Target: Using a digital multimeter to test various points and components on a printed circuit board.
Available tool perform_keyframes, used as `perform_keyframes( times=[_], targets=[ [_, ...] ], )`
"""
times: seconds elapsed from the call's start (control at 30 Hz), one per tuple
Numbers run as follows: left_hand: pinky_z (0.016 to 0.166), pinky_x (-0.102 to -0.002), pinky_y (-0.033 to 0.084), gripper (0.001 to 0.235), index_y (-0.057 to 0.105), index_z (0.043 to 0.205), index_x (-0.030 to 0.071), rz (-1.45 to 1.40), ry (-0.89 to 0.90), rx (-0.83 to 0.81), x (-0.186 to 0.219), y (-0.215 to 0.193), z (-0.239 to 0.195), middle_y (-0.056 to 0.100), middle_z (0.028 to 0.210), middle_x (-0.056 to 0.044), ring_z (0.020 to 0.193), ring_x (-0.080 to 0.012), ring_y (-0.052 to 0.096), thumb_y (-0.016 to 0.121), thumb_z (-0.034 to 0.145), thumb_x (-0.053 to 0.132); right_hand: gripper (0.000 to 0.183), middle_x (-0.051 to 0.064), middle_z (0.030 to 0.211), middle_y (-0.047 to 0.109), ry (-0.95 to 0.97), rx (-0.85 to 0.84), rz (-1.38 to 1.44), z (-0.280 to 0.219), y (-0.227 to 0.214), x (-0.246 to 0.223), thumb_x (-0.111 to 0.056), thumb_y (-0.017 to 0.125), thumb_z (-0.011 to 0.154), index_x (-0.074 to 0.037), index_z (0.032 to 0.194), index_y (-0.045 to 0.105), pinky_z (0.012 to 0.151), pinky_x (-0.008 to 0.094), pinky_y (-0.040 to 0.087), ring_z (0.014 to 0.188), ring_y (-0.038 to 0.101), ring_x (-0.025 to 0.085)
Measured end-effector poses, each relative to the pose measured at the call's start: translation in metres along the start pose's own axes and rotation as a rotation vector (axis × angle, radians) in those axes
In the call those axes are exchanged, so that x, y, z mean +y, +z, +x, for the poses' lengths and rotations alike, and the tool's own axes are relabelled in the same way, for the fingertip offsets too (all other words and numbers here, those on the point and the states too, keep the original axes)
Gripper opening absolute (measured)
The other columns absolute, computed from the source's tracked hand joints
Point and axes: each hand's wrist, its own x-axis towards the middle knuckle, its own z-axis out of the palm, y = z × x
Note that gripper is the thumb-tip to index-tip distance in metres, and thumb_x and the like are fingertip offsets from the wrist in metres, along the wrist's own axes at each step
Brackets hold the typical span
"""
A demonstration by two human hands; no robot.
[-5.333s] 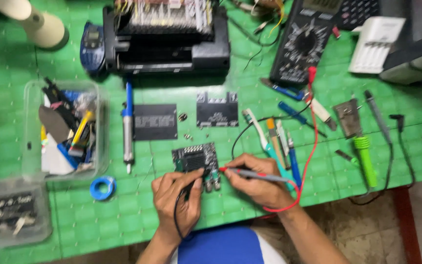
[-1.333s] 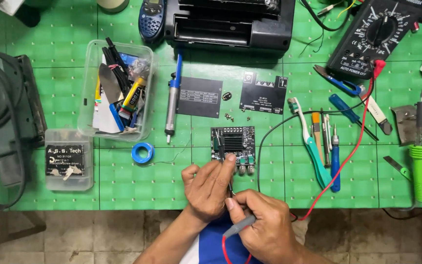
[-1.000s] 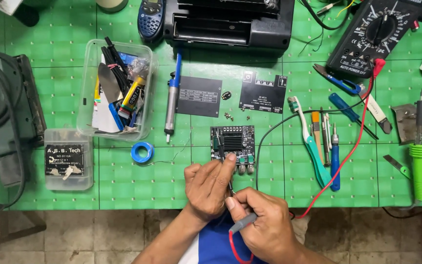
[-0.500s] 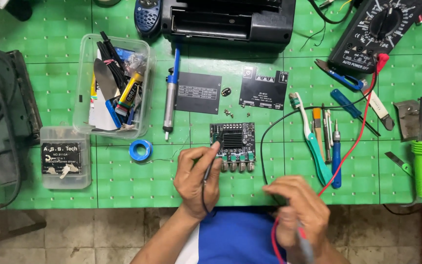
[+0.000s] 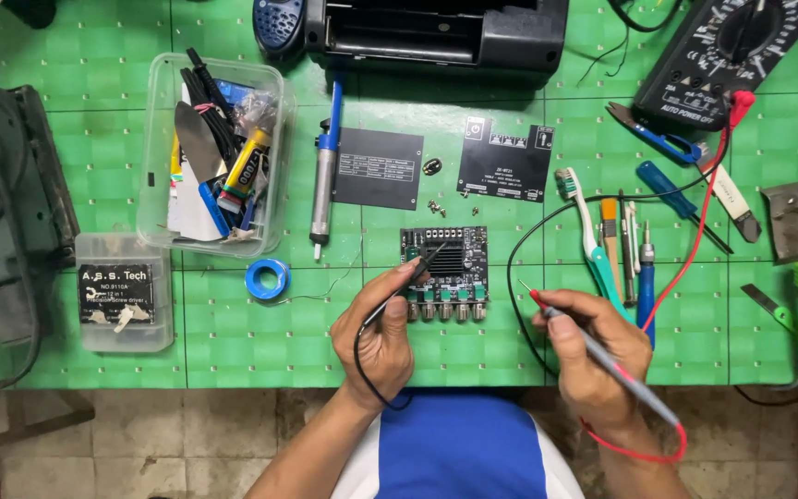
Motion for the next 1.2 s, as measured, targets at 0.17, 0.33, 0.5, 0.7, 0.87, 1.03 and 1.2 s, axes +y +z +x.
perform_keyframes(
  times=[0.17,0.33,0.5,0.7,0.87,1.03,1.2],
  targets=[
    [0.094,-0.037,0.063,0.029,0.065,0.118,-0.002,-0.006,-0.033,0.030,-0.004,-0.003,-0.003,0.072,0.113,-0.020,0.106,-0.0321,0.075,0.048,0.110,0.020,0.024,0.015,0.091,0.074,0.054,-0.046,0.083,0.006,0.007,0.011,-0.014,0.063,0.096,0.003,0.113,0.065,0.076,0.028,0.064,0.080,0.077,0.021],
    [0.091,-0.035,0.062,0.026,0.065,0.113,-0.002,-0.010,-0.074,0.021,0.004,-0.008,-0.004,0.074,0.109,-0.017,0.101,-0.0287,0.074,0.048,0.109,0.018,0.025,0.015,0.094,0.075,0.112,-0.085,0.137,0.015,0.008,0.014,-0.005,0.071,0.091,0.004,0.114,0.066,0.081,0.027,0.064,0.085,0.077,0.020],
    [0.083,-0.036,0.061,0.026,0.068,0.109,0.000,0.068,-0.049,-0.088,0.007,-0.012,-0.004,0.075,0.105,-0.014,0.094,-0.0279,0.075,0.049,0.108,0.019,0.024,0.006,0.080,0.076,0.131,-0.120,-0.167,0.026,0.006,0.001,-0.022,0.069,0.096,-0.003,0.109,0.075,0.069,0.023,0.058,0.071,0.072,0.011],
    [0.086,-0.031,0.043,0.023,0.070,0.107,0.007,0.296,0.029,-0.144,0.007,-0.008,0.002,0.077,0.104,-0.003,0.093,-0.0217,0.070,0.051,0.107,0.021,0.023,0.015,0.086,0.075,0.214,-0.180,0.034,0.036,0.009,-0.001,-0.018,0.064,0.097,0.002,0.108,0.066,0.069,0.029,0.065,0.074,0.077,0.021],
    [0.086,-0.031,0.041,0.020,0.070,0.109,0.008,0.317,0.030,-0.161,0.006,-0.007,0.006,0.077,0.107,-0.002,0.092,-0.0210,0.070,0.054,0.106,0.021,0.021,0.018,0.087,0.072,0.240,-0.174,0.102,0.041,0.010,0.005,-0.014,0.065,0.097,0.003,0.109,0.060,0.069,0.030,0.066,0.074,0.076,0.023],
    [0.086,-0.030,0.041,0.020,0.070,0.109,0.008,0.326,0.020,-0.159,0.005,-0.006,0.007,0.077,0.107,-0.002,0.091,-0.0192,0.070,0.057,0.105,0.022,0.019,0.020,0.083,0.071,0.211,-0.151,0.119,0.043,0.014,0.002,-0.011,0.063,0.098,0.005,0.107,0.060,0.067,0.032,0.067,0.073,0.076,0.025],
    [0.089,-0.029,0.040,0.021,0.071,0.111,0.008,0.302,0.036,-0.169,0.008,-0.005,0.011,0.078,0.111,-0.004,0.091,-0.0195,0.071,0.056,0.105,0.022,0.015,0.017,0.083,0.074,0.172,-0.141,0.020,0.045,0.017,-0.007,-0.008,0.065,0.097,0.005,0.103,0.064,0.066,0.027,0.066,0.072,0.078,0.021]
  ],
)
